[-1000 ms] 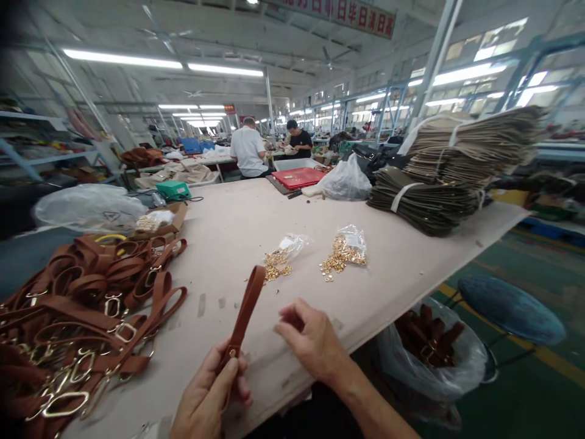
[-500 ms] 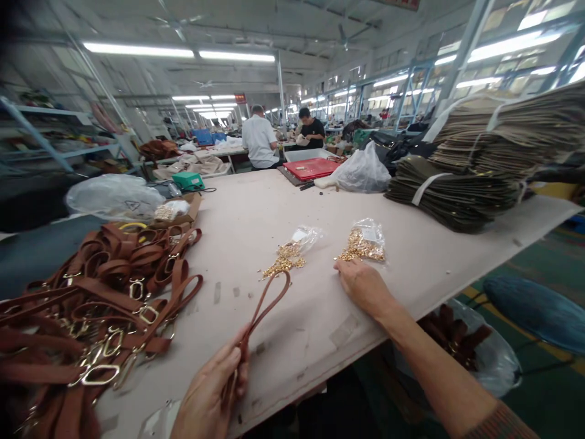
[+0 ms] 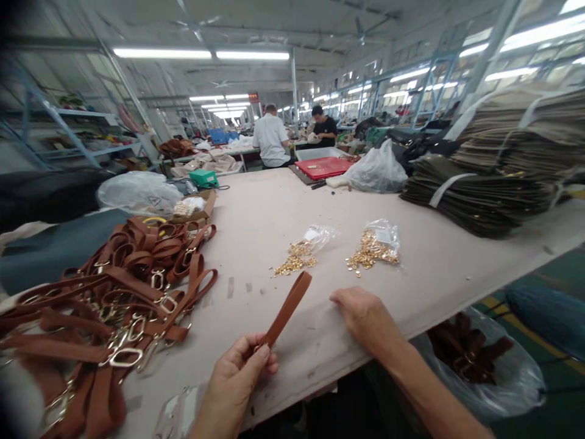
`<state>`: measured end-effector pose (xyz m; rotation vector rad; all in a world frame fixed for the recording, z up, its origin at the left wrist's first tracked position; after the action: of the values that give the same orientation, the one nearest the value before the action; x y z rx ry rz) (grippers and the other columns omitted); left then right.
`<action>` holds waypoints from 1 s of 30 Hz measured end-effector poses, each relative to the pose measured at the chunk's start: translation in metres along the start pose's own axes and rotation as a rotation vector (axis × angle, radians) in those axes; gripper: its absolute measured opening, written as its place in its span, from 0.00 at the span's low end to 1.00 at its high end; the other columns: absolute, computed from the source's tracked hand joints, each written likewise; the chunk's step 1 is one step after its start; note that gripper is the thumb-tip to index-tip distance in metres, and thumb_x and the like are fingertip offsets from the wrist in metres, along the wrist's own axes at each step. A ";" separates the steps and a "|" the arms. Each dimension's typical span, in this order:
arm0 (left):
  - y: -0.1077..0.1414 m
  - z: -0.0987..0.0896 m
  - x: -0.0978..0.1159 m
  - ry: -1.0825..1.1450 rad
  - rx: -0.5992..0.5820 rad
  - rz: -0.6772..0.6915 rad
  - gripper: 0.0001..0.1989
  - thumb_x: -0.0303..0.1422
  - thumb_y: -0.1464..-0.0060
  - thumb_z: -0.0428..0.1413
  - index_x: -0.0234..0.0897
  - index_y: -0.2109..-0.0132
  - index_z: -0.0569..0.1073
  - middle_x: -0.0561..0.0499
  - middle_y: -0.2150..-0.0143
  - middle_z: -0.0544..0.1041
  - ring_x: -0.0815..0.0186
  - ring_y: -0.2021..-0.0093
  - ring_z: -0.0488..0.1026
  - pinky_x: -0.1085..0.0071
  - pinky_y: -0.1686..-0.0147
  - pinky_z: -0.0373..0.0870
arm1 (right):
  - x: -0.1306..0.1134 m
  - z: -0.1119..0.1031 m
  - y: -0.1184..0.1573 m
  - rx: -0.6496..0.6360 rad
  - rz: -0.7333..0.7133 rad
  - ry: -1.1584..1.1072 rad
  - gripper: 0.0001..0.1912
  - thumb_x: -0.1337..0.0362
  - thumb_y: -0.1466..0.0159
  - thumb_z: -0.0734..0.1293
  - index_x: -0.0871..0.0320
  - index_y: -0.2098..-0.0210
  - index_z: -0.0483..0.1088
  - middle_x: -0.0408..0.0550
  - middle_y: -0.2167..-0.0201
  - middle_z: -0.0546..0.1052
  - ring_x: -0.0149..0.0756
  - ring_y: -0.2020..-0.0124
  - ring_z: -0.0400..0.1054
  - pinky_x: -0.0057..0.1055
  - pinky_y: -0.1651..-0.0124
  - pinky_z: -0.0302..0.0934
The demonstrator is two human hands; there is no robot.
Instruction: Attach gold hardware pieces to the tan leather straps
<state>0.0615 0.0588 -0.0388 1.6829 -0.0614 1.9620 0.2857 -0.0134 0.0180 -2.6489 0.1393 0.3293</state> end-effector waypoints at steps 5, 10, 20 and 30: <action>-0.004 0.000 -0.006 -0.034 -0.007 -0.005 0.22 0.45 0.63 0.70 0.35 0.66 0.75 0.54 0.78 0.76 0.65 0.74 0.74 0.71 0.70 0.75 | -0.015 0.007 -0.002 -0.139 0.023 0.153 0.13 0.78 0.38 0.62 0.57 0.64 0.75 0.48 0.69 0.78 0.39 0.63 0.70 0.32 0.58 0.63; 0.000 0.001 -0.004 -0.043 0.019 0.034 0.21 0.46 0.62 0.69 0.35 0.66 0.76 0.54 0.77 0.75 0.66 0.74 0.74 0.71 0.70 0.75 | -0.008 0.006 -0.005 -0.147 0.099 0.203 0.12 0.77 0.37 0.62 0.58 0.68 0.74 0.51 0.70 0.77 0.41 0.64 0.68 0.35 0.59 0.61; 0.013 0.017 0.005 -0.221 -0.062 0.038 0.10 0.38 0.47 0.54 0.36 0.62 0.70 0.59 0.79 0.66 0.72 0.79 0.63 0.79 0.79 0.59 | 0.012 0.005 0.013 -0.032 0.114 0.066 0.12 0.67 0.35 0.57 0.53 0.68 0.71 0.51 0.69 0.78 0.41 0.66 0.73 0.38 0.60 0.64; 0.009 0.012 0.010 -0.247 -0.093 0.063 0.08 0.38 0.44 0.52 0.37 0.64 0.70 0.59 0.79 0.65 0.72 0.80 0.58 0.78 0.80 0.52 | 0.018 -0.003 0.013 0.133 0.218 -0.276 0.11 0.56 0.38 0.62 0.51 0.67 0.74 0.46 0.68 0.81 0.41 0.67 0.76 0.36 0.63 0.68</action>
<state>0.0681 0.0504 -0.0245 1.8719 -0.2957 1.7560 0.3015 -0.0272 0.0105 -2.4323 0.3479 0.7266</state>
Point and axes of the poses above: each hand's wrist, its own y-axis away from the middle knuckle, its own z-axis out of the palm, x = y × z, the point moved 9 cm from there along -y, towards the middle knuckle
